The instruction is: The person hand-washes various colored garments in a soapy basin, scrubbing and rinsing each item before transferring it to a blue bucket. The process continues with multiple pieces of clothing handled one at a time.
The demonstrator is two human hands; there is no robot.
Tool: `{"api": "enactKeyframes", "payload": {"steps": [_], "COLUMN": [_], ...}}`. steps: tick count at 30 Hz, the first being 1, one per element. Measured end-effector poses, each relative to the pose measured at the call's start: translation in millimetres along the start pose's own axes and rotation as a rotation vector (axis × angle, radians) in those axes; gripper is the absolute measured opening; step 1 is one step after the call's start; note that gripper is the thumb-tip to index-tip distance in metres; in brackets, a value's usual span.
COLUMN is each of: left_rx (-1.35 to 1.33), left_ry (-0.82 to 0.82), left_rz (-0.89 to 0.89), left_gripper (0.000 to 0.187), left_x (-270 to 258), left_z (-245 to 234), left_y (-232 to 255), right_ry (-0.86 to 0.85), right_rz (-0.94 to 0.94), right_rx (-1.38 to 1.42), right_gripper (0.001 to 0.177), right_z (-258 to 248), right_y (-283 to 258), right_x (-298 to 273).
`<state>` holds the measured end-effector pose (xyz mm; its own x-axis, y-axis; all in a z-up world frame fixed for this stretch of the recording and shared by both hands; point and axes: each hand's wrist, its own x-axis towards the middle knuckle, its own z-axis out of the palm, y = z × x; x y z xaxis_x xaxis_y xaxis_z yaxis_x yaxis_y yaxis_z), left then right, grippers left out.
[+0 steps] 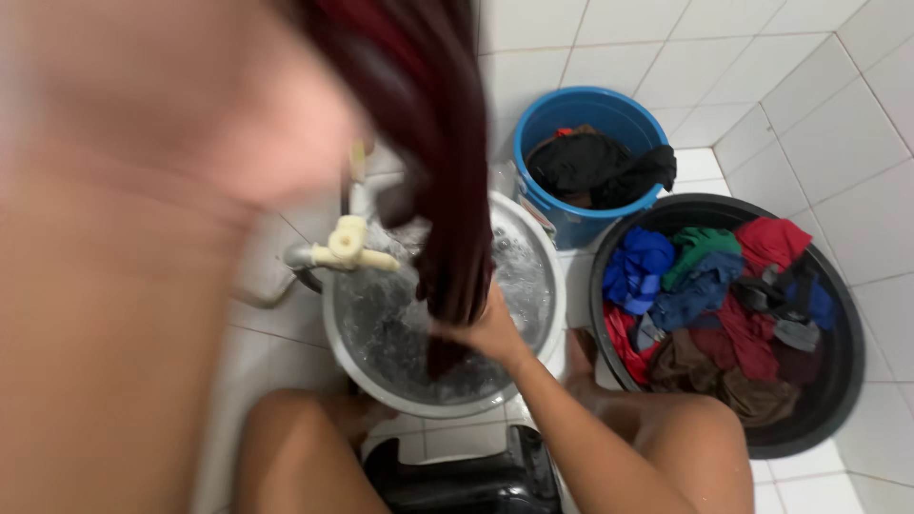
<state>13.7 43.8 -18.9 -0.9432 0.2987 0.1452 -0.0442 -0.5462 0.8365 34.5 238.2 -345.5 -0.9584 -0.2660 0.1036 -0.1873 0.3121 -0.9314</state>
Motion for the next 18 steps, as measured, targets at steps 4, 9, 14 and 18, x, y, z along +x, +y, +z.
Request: {"api": "enactKeyframes", "payload": {"steps": [4,9,14,18], "left_rx": [0.473,0.998,1.220,1.480], "left_ry": [0.254,0.559,0.208,0.469], "left_rz": [0.171,-0.431,-0.555,0.185], "left_gripper": [0.039,0.048,0.072,0.146], "left_x": [-48.2,-65.4,-74.1,-60.3], "left_z": [-17.0,-108.7,-152.1,-121.8], "left_y": [77.7,15.9,-183.8,-284.6], "right_ry": [0.194,0.060,-0.042,-0.099], "right_rz": [0.401,0.167,0.119,0.129], "right_rx": [0.889,1.340,1.401,1.502], "right_gripper": [0.063,0.033,0.033,0.033], "right_z": [-29.7,-95.8,-94.6,-82.5], "right_y": [-25.6,-91.1,-129.6,-159.9], "right_x": [49.9,73.0,83.3,85.5]}}
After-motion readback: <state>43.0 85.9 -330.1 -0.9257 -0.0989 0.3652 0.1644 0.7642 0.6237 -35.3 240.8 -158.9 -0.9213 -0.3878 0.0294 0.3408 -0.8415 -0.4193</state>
